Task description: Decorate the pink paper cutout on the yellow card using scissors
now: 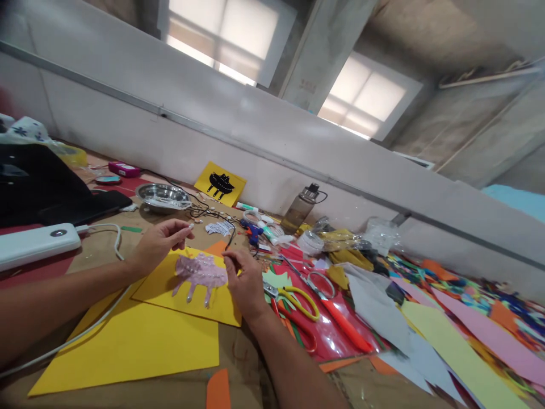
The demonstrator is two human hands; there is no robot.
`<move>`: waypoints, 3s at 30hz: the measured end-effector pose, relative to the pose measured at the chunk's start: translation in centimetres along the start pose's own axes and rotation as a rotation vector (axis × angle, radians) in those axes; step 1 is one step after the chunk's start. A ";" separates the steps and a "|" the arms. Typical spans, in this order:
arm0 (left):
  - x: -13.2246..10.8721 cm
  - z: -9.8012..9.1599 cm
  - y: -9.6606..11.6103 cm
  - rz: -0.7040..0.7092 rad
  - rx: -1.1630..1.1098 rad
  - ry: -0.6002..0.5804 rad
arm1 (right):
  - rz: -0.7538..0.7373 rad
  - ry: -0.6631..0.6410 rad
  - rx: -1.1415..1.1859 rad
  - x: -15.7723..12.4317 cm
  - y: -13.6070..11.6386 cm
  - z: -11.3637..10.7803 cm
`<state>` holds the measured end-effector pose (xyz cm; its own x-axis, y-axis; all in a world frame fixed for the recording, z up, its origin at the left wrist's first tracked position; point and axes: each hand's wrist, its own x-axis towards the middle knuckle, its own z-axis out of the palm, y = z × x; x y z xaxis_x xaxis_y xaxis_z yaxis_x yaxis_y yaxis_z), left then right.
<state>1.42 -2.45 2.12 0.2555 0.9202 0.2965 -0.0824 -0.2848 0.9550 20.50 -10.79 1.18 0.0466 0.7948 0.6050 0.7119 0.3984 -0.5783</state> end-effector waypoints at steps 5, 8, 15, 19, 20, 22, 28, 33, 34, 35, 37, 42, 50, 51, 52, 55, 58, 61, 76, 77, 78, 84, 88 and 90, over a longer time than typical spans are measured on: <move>0.2 0.0 -0.3 0.002 -0.018 0.019 | 0.014 -0.031 0.027 -0.4 0.2 0.3; 0.2 -0.1 -0.4 0.008 -0.030 0.003 | 0.020 -0.035 0.005 -0.4 0.6 0.2; -0.2 -0.2 0.2 0.029 -0.028 -0.061 | 0.062 -0.008 0.052 -0.1 0.6 0.1; -0.4 -0.1 0.6 0.046 0.015 -0.140 | 0.079 -0.007 0.130 -0.1 0.0 0.1; -0.4 -0.1 0.7 0.044 0.017 -0.150 | 0.081 0.000 0.149 0.1 -0.1 0.0; -0.3 0.2 1.0 0.037 0.001 -0.155 | 0.100 0.028 0.199 0.7 -0.4 -0.2; 0.5 1.7 2.1 -0.014 -0.026 -0.226 | 0.223 0.053 0.377 4.4 -1.0 0.0; -0.1 1.5 0.9 0.029 0.130 -0.162 | 0.237 0.058 0.382 3.9 -0.4 1.7; -0.3 1.4 0.5 0.027 0.172 -0.162 | 0.219 0.051 0.347 3.4 -0.2 1.9; -0.5 1.2 0.3 0.027 0.198 -0.156 | 0.202 0.037 0.314 2.9 -0.1 2.0; -0.8 1.1 0.0 0.011 0.221 -0.157 | 0.186 0.003 0.283 2.1 0.0 2.1; -1.2 1.6 0.2 -0.015 0.195 -0.210 | 0.240 -0.062 0.401 1.9 -0.7 2.2; -1.3 1.7 0.2 0.004 0.192 -0.297 | 0.279 -0.141 0.605 2.1 -1.5 2.1; -1.3 1.7 0.3 0.006 0.204 -0.302 | 0.283 -0.145 0.609 2.1 -1.6 2.0; -1.4 1.7 0.4 0.009 0.218 -0.306 | 0.289 -0.147 0.611 2.0 -1.7 2.0; -1.5 1.7 0.7 0.021 0.247 -0.316 | 0.311 -0.155 0.624 2.0 -1.9 1.9; -1.4 1.7 0.6 0.030 0.245 -0.315 | 0.328 -0.162 0.647 1.9 -2.2 1.9; -1.4 1.7 0.4 0.030 0.229 -0.311 | 0.347 -0.171 0.668 1.9 -2.2 1.9; -1.4 1.8 1.5 0.099 0.176 -0.323 | 0.561 -0.252 0.897 2.1 -2.1 1.6; -1.4 1.8 1.5 0.121 0.196 -0.313 | 0.570 -0.256 0.911 2.0 -2.1 1.6; -1.5 1.7 1.6 0.141 0.221 -0.301 | 0.575 -0.260 0.919 2.0 -2.1 1.6; -1.6 1.5 1.9 0.212 0.362 -0.261 | 0.565 -0.277 0.914 1.9 -1.9 1.7; -1.6 1.4 1.7 0.264 0.441 -0.272 | 0.564 -0.254 0.917 1.9 -1.9 1.8; -1.6 1.4 1.6 0.282 0.462 -0.288 | 0.555 -0.243 0.911 1.9 -1.9 1.8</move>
<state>2.21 -4.79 3.21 0.5403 0.7012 0.4652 0.2245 -0.6530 0.7233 17.99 -9.19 2.47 -0.0101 0.9976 0.0689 -0.1557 0.0665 -0.9856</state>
